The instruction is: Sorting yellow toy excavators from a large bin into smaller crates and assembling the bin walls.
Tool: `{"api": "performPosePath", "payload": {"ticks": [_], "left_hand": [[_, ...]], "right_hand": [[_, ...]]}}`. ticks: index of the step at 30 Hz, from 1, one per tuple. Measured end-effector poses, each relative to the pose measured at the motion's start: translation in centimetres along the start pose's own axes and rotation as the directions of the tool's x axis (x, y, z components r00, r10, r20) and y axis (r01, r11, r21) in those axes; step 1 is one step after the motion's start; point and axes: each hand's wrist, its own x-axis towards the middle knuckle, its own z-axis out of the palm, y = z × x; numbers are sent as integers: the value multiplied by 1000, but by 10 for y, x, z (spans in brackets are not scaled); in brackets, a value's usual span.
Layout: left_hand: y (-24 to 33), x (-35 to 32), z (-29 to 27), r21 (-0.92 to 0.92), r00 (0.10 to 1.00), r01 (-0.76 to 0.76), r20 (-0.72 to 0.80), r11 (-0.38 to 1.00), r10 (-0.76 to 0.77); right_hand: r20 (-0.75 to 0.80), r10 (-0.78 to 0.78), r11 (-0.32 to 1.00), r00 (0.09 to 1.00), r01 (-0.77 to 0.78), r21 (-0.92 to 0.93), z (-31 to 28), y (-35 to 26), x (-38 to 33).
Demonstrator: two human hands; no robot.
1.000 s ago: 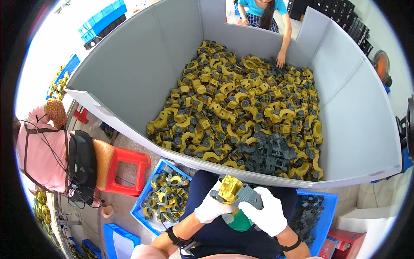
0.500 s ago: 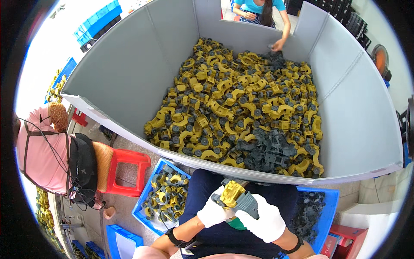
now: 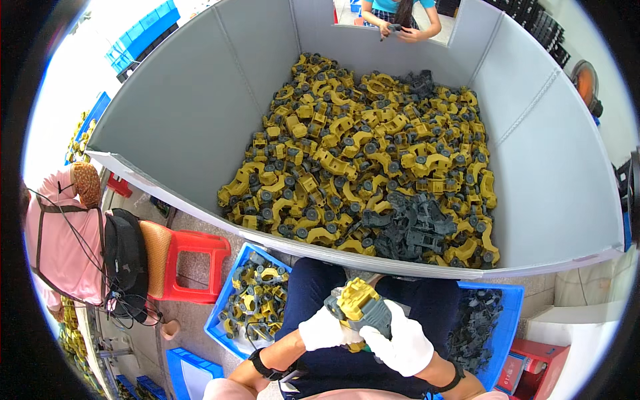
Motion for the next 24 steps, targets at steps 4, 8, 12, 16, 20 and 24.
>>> {"api": "performPosePath", "payload": {"ticks": [4,8,12,16,20,24], "left_hand": [[22,5,0,-436,994,109,66,893,-89],[28,-4,0,-656,970,243,150,715,-192],[28,-3,19,-875,956,167,32,453,-292],[23,0,14,-859,941,124,-57,497,-333],[-3,-6,17,-967,874,95,-33,236,-485],[-4,-29,-4,-981,856,58,-48,187,-515]], "right_hand": [[-15,119,991,993,-118,56,0,5,10],[-85,-72,970,994,49,-240,-8,-7,24],[-204,-291,926,935,221,-307,9,-6,40],[-224,-318,935,921,266,-235,21,15,51],[-166,-238,960,957,206,-189,35,17,65],[-178,-225,972,958,208,-109,57,16,76]]}}
